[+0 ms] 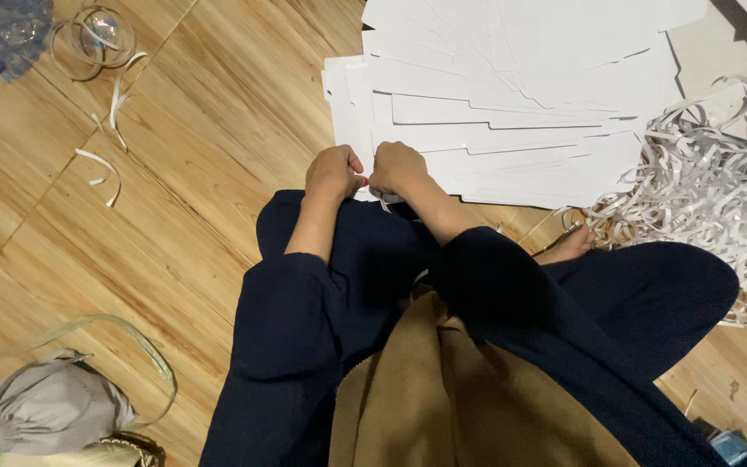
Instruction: The person sits on the floor and applies clear tape to the edges of a stack of white paper sheets. They repeatedly tear pieces of tape and press them onto the paper, then smooth the tape down. The person handles the paper stack and a roll of tape.
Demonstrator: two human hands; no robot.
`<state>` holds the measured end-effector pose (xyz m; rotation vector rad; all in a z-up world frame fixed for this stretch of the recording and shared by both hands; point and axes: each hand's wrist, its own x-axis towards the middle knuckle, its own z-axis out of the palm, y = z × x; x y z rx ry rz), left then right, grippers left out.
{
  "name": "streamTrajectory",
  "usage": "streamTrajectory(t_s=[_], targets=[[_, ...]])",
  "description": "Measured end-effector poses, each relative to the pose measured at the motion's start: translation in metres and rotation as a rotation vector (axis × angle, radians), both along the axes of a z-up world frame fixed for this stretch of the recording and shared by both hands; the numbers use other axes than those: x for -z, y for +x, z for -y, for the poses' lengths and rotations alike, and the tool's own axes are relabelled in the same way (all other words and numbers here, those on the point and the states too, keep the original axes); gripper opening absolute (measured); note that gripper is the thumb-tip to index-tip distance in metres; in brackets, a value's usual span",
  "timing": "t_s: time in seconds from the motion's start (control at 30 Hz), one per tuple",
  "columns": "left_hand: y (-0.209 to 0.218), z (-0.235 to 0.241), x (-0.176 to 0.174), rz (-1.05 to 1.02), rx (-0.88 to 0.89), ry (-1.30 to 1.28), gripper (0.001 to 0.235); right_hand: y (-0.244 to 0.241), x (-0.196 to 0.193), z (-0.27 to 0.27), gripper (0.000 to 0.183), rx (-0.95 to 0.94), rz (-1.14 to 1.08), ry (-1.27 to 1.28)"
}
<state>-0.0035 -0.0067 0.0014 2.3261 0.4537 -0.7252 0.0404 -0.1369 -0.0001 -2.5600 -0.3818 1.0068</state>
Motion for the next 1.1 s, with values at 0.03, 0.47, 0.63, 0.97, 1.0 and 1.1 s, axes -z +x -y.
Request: streamTrajectory(t_s=[0.03, 0.47, 0.63, 0.97, 1.0, 1.1], targets=[[0.001, 0.000, 0.000, 0.001, 0.001, 0.001, 0.018, -0.001, -0.005, 0.000, 0.020, 0.001, 0.001, 0.001], [0.012, 0.011, 0.004, 0.006, 0.080, 0.193, 0.013, 0.000, -0.042, 0.019, 0.018, -0.032, 0.287, -0.186], [0.014, 0.016, -0.002, -0.049, 0.109, 0.201, 0.014, 0.011, -0.108, 0.088, 0.018, 0.133, 0.188, 0.047], [0.013, 0.016, 0.008, -0.016, 0.065, 0.235, 0.017, 0.010, -0.022, 0.141, 0.012, 0.280, 0.052, 0.165], [0.014, 0.016, 0.011, -0.010, 0.057, 0.235, 0.017, 0.010, -0.018, 0.142, 0.011, 0.291, 0.066, 0.158], [0.014, 0.016, 0.004, -0.005, 0.079, 0.235, 0.017, 0.009, -0.019, 0.139, 0.009, 0.294, 0.103, 0.134]])
